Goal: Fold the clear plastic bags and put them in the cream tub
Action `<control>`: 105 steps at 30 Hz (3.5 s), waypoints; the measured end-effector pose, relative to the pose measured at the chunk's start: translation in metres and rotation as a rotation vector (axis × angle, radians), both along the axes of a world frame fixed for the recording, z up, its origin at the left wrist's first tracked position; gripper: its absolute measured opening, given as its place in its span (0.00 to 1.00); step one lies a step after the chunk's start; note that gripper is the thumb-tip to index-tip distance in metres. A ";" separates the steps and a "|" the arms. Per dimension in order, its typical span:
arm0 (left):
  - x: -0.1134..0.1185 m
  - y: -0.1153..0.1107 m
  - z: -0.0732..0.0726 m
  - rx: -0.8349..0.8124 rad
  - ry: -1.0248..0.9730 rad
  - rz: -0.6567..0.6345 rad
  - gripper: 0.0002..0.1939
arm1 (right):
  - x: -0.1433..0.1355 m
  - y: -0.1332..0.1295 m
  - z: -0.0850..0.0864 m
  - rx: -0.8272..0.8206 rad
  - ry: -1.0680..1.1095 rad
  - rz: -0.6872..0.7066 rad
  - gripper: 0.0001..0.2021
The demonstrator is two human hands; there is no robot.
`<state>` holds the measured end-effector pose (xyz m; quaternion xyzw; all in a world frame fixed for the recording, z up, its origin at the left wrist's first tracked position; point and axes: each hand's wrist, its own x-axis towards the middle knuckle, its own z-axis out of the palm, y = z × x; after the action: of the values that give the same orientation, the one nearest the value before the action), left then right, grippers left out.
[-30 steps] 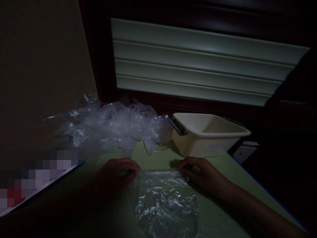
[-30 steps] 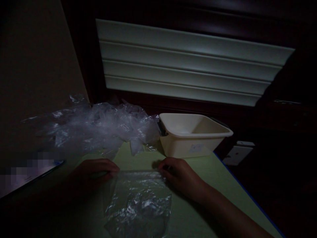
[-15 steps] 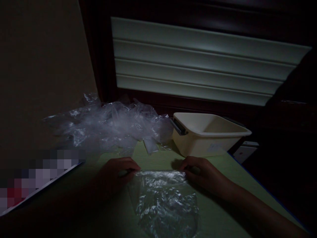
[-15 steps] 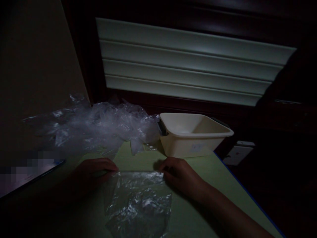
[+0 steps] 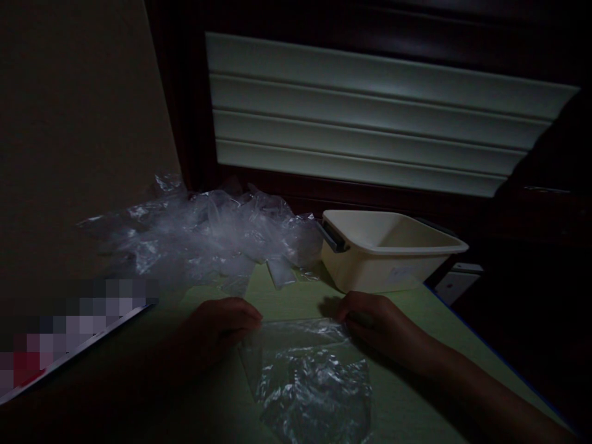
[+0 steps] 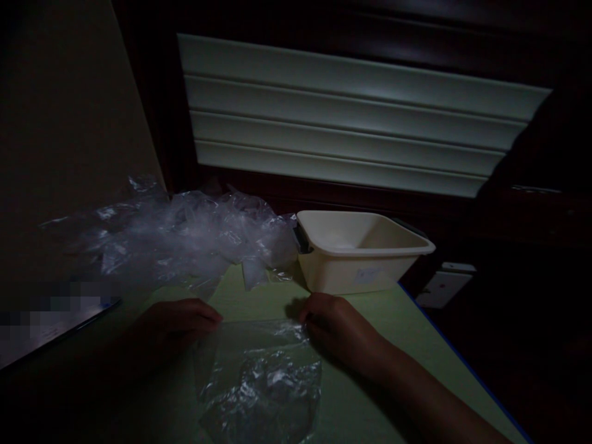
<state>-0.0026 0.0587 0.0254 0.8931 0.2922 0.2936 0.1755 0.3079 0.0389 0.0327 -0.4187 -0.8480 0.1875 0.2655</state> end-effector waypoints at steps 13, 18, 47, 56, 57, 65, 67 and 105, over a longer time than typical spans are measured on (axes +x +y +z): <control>-0.005 -0.002 -0.003 0.247 0.189 -0.145 0.18 | -0.002 0.000 0.003 0.105 -0.179 0.045 0.10; -0.004 -0.005 -0.002 0.283 0.230 -0.147 0.18 | -0.002 -0.002 0.003 0.103 -0.224 0.030 0.11; 0.008 -0.024 0.005 0.429 0.370 -0.039 0.09 | -0.079 0.010 0.026 0.187 -0.497 0.305 0.08; 0.006 -0.028 0.005 0.481 0.344 -0.001 0.09 | -0.001 -0.004 0.012 0.008 -0.310 0.049 0.12; 0.007 -0.028 0.005 0.491 0.329 0.003 0.10 | 0.004 -0.005 0.011 -0.005 -0.300 0.026 0.12; 0.015 -0.028 0.017 0.569 0.224 0.010 0.19 | -0.010 -0.001 0.017 -0.102 -0.224 -0.085 0.07; 0.016 -0.028 0.017 0.595 0.190 0.010 0.20 | -0.015 0.002 0.015 -0.118 -0.205 -0.125 0.06; 0.008 -0.004 0.004 -0.333 0.016 0.249 0.12 | -0.020 -0.011 -0.003 -0.225 0.425 -0.149 0.14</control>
<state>0.0050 0.0550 0.0291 0.8109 0.4464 0.2537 0.2806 0.2883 0.0281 0.0298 -0.4581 -0.7136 0.3447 0.4027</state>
